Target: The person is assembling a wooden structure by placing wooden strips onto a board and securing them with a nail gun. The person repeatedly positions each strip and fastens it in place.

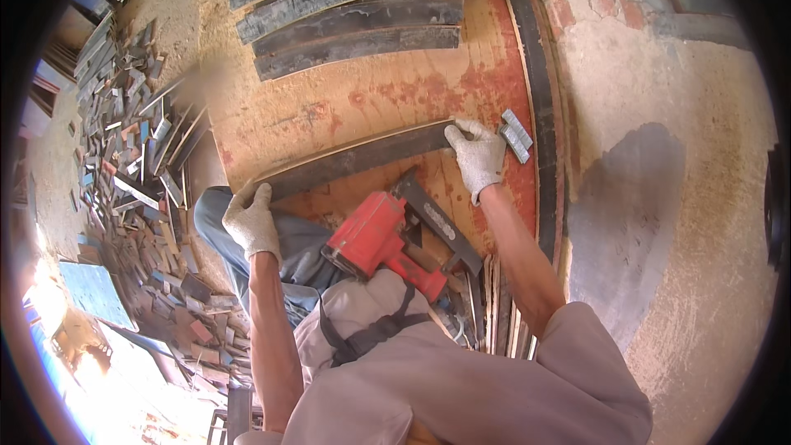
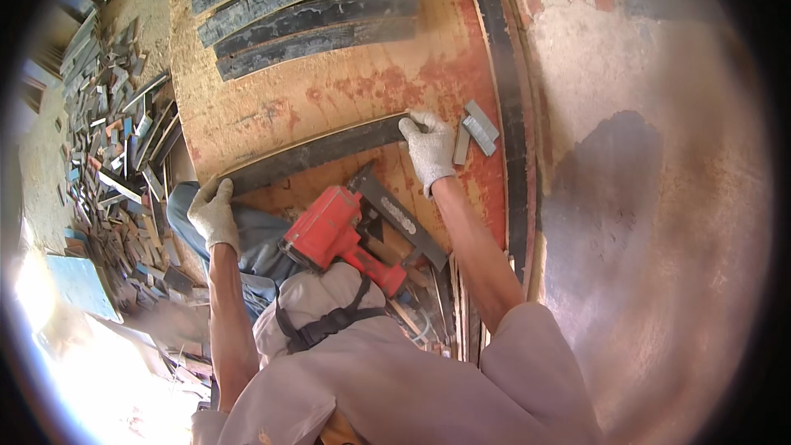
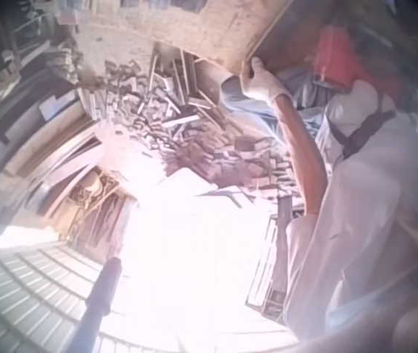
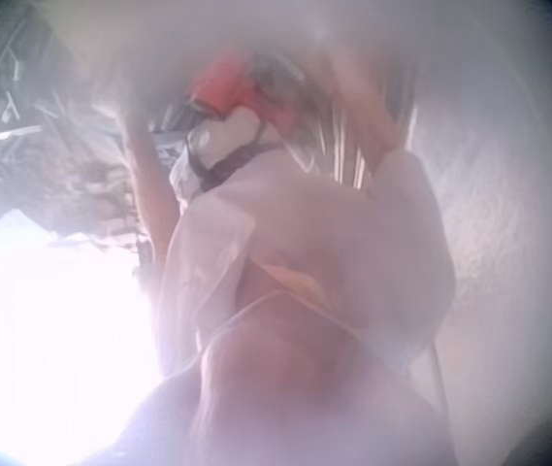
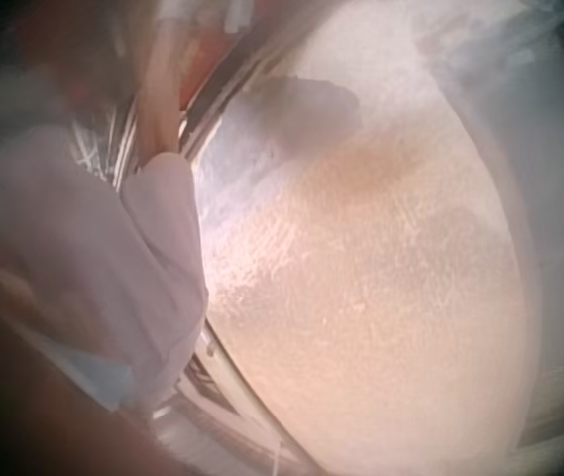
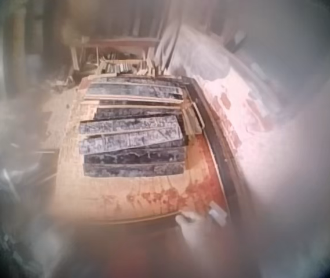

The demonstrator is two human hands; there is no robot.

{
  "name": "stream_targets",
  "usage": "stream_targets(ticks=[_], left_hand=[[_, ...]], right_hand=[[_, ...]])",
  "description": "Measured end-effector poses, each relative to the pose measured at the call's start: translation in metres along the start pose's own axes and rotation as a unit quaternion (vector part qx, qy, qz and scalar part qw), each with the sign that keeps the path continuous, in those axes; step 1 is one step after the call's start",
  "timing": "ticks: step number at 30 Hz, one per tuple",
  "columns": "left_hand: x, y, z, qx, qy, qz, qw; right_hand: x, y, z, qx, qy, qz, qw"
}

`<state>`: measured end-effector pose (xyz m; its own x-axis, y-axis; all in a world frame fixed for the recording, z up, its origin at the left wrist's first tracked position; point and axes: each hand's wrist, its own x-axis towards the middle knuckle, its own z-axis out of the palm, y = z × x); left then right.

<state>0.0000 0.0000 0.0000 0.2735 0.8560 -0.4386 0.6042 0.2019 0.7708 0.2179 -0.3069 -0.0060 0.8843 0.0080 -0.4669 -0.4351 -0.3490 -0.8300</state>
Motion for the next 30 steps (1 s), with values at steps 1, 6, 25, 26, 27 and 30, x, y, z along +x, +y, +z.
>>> stream_targets(ticks=[1, 6, 25, 26, 27, 30], left_hand=[[-0.002, 0.001, 0.001, -0.006, -0.001, 0.001, 1.000], [-0.002, -0.002, 0.007, -0.029, 0.004, 0.004, 1.000], [-0.014, 0.005, 0.024, 0.230, 0.081, 0.266, 0.932], [-0.021, 0.010, 0.031, 0.280, 0.108, 0.363, 0.882], [-0.019, 0.004, 0.037, 0.250, -0.006, 0.403, 0.881], [-0.035, 0.030, 0.068, 0.259, -0.147, 0.501, 0.813]], right_hand=[[0.000, 0.004, 0.001, 0.023, 0.009, 0.000, 1.000], [-0.003, 0.004, 0.001, 0.062, 0.036, -0.006, 0.997], [0.001, -0.007, 0.004, -0.075, 0.057, -0.009, 0.996], [0.004, -0.003, 0.003, -0.091, 0.062, -0.018, 0.994], [0.003, -0.005, 0.004, -0.105, 0.063, -0.025, 0.992], [0.001, -0.012, 0.005, -0.126, 0.065, -0.034, 0.989]])
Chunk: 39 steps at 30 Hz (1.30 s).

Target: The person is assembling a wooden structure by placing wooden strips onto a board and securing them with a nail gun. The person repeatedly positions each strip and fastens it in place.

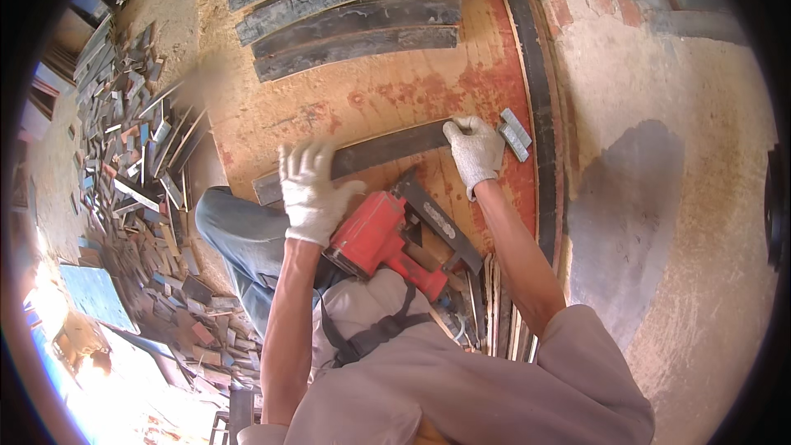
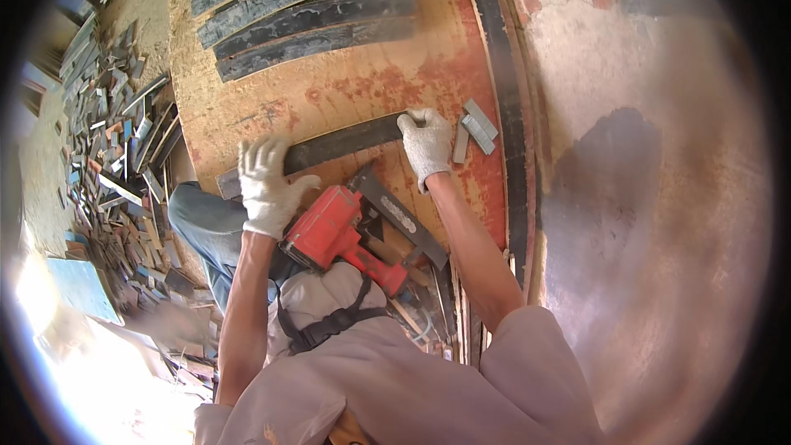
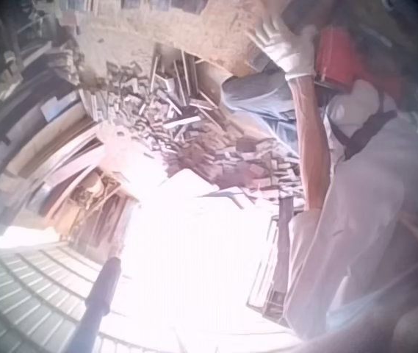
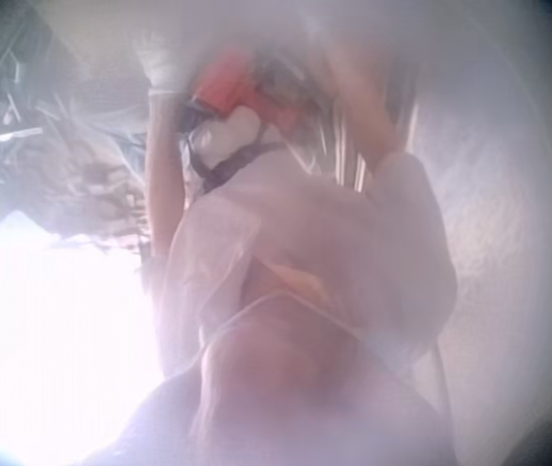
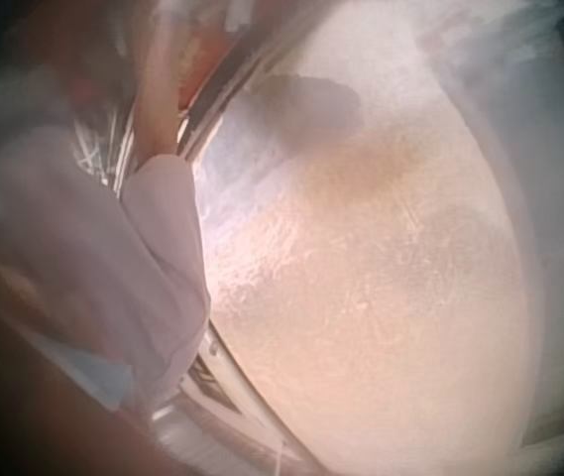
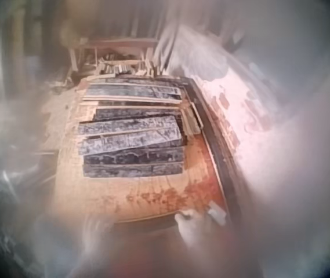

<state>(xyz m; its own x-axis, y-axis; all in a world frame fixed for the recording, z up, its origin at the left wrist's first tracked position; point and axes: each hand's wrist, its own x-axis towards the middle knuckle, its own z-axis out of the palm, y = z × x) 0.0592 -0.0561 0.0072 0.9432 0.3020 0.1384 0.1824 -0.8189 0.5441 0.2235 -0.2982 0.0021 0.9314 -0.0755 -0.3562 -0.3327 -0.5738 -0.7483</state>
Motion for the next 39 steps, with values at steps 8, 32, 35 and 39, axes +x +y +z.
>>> stream_targets(ticks=[8, 32, 35, 39], left_hand=[[0.014, -0.005, 0.012, -0.028, -0.059, -0.011, 0.998], [0.036, 0.015, 0.022, -0.050, -0.026, -0.177, 0.983], [0.039, 0.021, 0.026, -0.046, -0.030, -0.171, 0.984], [0.041, 0.017, 0.024, -0.051, -0.037, -0.175, 0.983]], right_hand=[[-0.006, -0.009, -0.001, 0.023, -0.020, 0.032, 0.999], [-0.191, -0.038, -0.015, -0.367, -0.327, -0.068, 0.868], [-0.207, -0.001, 0.014, -0.304, -0.295, 0.007, 0.906], [-0.197, 0.009, -0.006, -0.229, -0.294, 0.034, 0.927]])
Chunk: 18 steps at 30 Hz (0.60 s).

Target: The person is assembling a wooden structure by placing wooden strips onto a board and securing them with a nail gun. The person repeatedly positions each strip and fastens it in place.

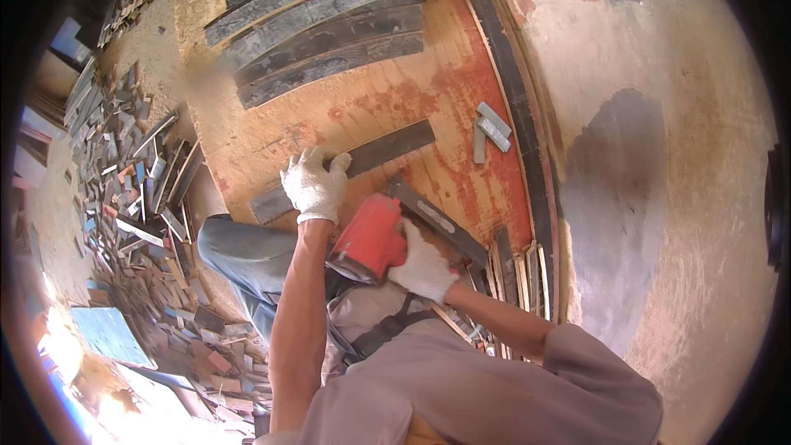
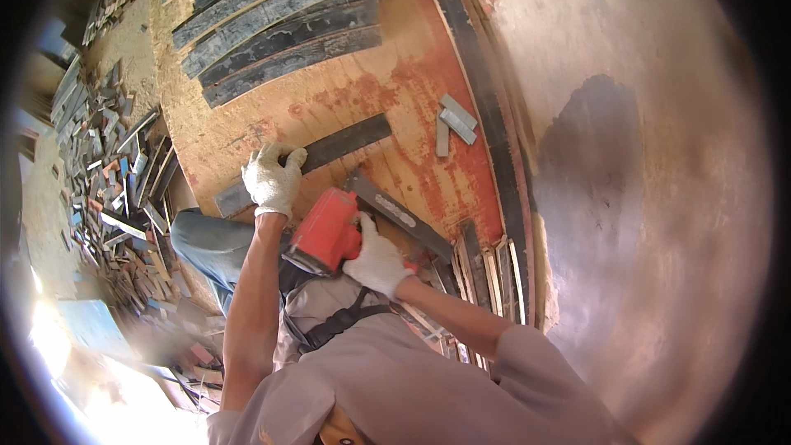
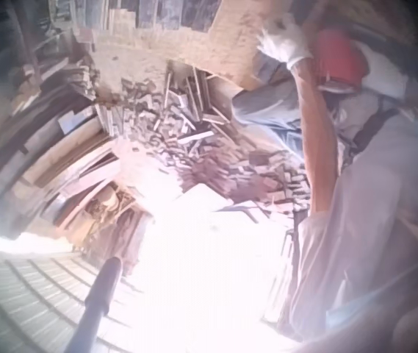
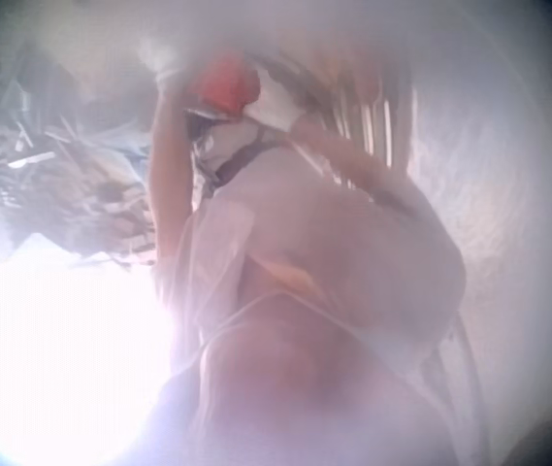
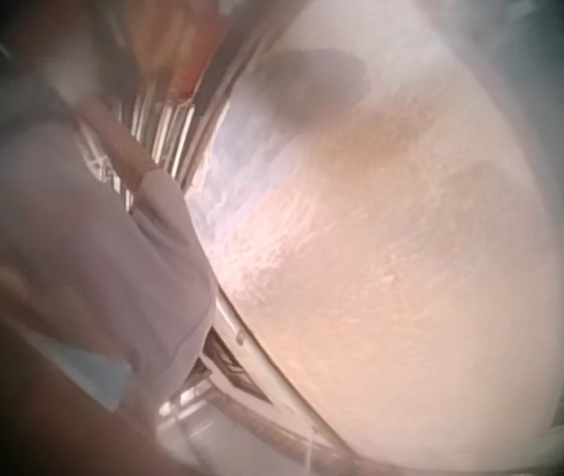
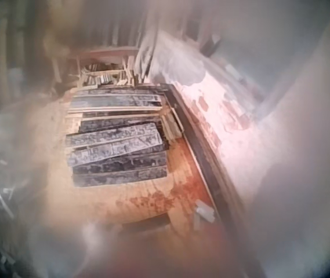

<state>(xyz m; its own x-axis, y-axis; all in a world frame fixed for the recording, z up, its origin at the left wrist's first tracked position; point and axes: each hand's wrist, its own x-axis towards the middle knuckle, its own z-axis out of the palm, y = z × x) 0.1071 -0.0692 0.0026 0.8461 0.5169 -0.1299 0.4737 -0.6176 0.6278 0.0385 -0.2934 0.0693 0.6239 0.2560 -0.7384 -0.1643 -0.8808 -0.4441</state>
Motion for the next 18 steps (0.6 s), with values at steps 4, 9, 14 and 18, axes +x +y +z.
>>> stream_targets(ticks=[4, 9, 14, 18], left_hand=[[-0.005, -0.004, 0.001, 0.011, 0.024, 0.018, 0.999], [-0.005, -0.003, 0.005, 0.009, 0.029, 0.021, 0.999], [-0.006, -0.004, 0.003, 0.012, 0.034, 0.018, 0.999], [-0.006, -0.004, 0.004, 0.008, 0.031, 0.017, 0.999]], right_hand=[[-0.017, 0.008, -0.082, -0.018, 0.038, -0.140, 0.989], [-0.030, -0.009, -0.170, 0.280, 0.023, 0.078, 0.957], [-0.007, -0.018, -0.194, 0.283, 0.047, 0.087, 0.954], [0.006, -0.024, -0.194, 0.249, 0.048, 0.077, 0.964]])
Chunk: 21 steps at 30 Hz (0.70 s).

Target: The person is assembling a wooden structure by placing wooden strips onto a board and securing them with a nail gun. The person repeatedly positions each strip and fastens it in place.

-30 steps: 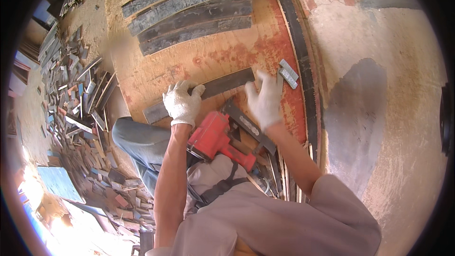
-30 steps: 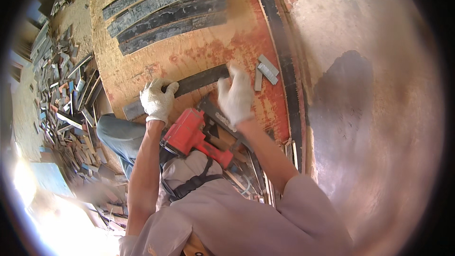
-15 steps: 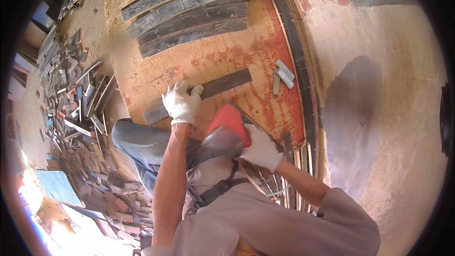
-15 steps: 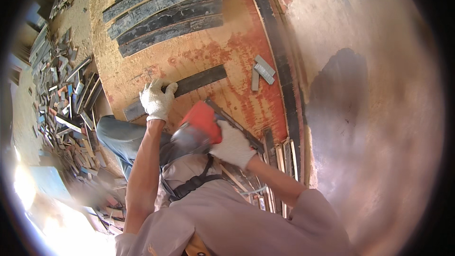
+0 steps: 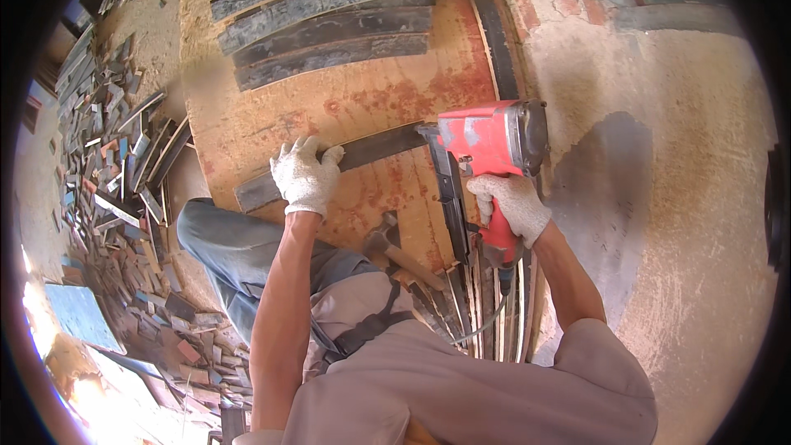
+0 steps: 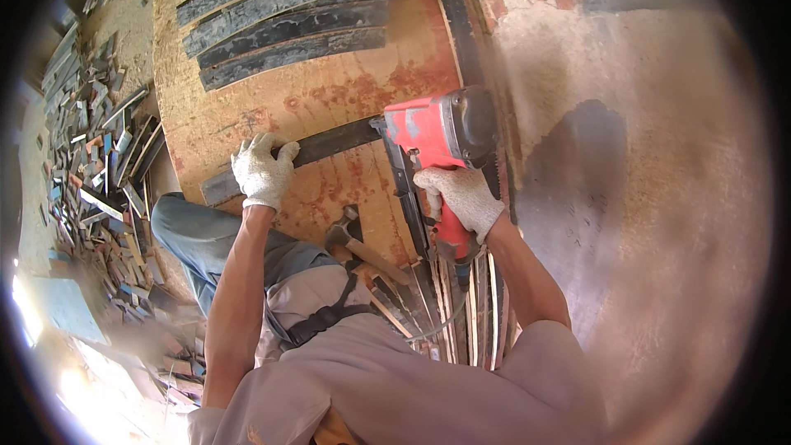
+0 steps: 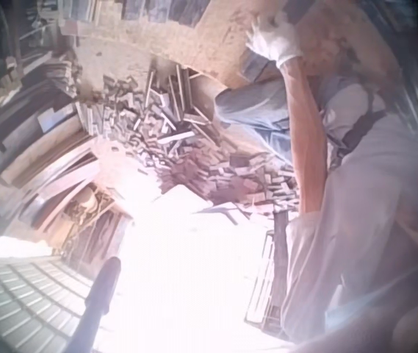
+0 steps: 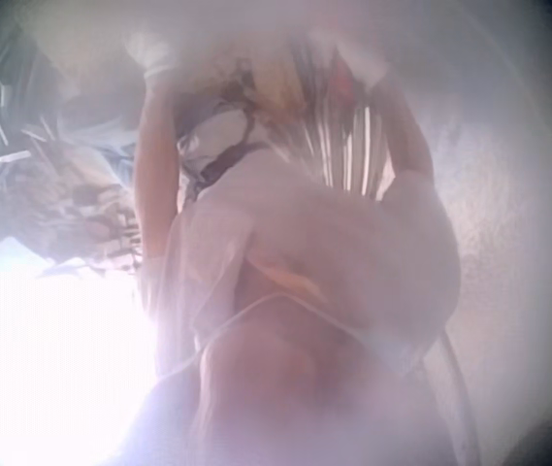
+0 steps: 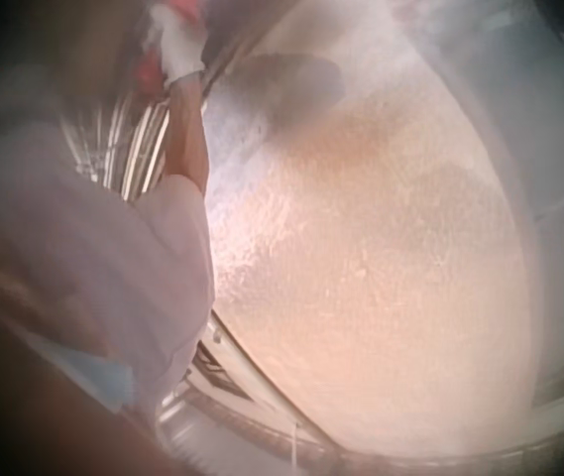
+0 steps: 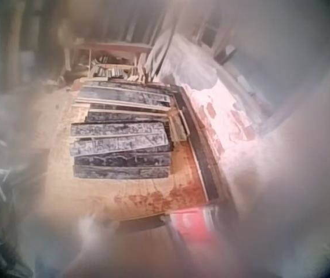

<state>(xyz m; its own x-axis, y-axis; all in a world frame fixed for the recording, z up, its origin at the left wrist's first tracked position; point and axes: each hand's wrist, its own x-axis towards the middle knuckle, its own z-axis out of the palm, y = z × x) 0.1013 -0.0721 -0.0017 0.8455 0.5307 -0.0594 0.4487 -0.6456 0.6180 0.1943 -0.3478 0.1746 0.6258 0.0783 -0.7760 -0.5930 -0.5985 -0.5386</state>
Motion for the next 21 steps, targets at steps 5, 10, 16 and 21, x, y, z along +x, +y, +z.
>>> stream_targets(ticks=[5, 10, 16, 21], left_hand=[[0.000, 0.001, 0.000, 0.001, -0.010, -0.005, 1.000], [0.000, 0.002, 0.000, -0.003, -0.001, -0.003, 1.000], [0.000, 0.000, -0.001, -0.011, 0.008, 0.015, 1.000], [0.000, 0.000, 0.001, 0.003, 0.013, 0.026, 1.000]], right_hand=[[0.007, 0.007, 0.004, 0.008, -0.008, -0.009, 1.000], [0.013, 0.010, 0.001, 0.010, -0.020, -0.020, 1.000], [0.008, 0.001, 0.001, 0.040, -0.007, -0.003, 0.999], [0.000, -0.007, 0.010, 0.013, -0.025, -0.013, 1.000]])
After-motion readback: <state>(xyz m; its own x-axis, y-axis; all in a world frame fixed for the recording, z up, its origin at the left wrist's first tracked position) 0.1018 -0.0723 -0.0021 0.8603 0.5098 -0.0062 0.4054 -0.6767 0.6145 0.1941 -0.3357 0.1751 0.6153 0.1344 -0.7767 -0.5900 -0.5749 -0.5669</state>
